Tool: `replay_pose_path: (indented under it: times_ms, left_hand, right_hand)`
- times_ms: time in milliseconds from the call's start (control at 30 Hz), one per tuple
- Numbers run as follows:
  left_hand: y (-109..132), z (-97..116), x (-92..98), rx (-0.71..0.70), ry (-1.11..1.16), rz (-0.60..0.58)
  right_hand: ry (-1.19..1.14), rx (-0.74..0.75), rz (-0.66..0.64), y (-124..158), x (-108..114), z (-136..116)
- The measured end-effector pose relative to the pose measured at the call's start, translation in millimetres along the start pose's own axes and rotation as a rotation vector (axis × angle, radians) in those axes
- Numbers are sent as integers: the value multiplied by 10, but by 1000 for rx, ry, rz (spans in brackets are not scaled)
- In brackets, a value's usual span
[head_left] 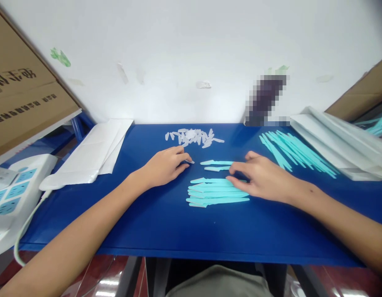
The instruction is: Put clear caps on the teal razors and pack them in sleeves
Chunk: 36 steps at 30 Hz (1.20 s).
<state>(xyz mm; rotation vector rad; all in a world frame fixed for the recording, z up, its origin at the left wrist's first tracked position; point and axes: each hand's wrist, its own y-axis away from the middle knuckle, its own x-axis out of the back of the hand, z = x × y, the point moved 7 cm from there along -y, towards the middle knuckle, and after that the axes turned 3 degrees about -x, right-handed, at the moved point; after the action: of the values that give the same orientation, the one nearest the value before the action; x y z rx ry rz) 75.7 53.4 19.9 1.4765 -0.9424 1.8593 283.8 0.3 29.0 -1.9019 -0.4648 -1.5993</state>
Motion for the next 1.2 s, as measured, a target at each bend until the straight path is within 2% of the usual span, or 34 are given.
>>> replay_pose_path:
  times_ms: [100,233,467,567,700,800,900,1000,1133,1200]
  left_hand:
    - [31,73,39,-65,8,3]
    - [12,198,29,-106,-54,-93]
    - [10,200,-13,-65,-161,-151]
    - [12,179,-18,-75,-216,-101]
    - [-2,198,0,-135,-201,25]
    - [-8,194,96,-114,21,214]
    - [-3,99,136,17,368,346]
    - [-9,55,72,71,467,332]
    - [-13,56,31,22,273,317]
    - [-16,49,14,24,222,297]
  right_hand:
    - [-24,-6,-63,25,-71,20]
    - [-81,-1,-123,37,-127,21]
    - [-133,57,-91,44,-100,5]
    - [-107,61,-72,61,-100,33]
    - [-62,72,-36,74,-73,61]
    - [-23,103,35,66,8,49]
    - [-40,123,95,56,93,46]
    - [-96,88,86,61,117,100]
    - [-167,-85,-24,91,41,260]
    - [-208,-143,-38,105,23,307]
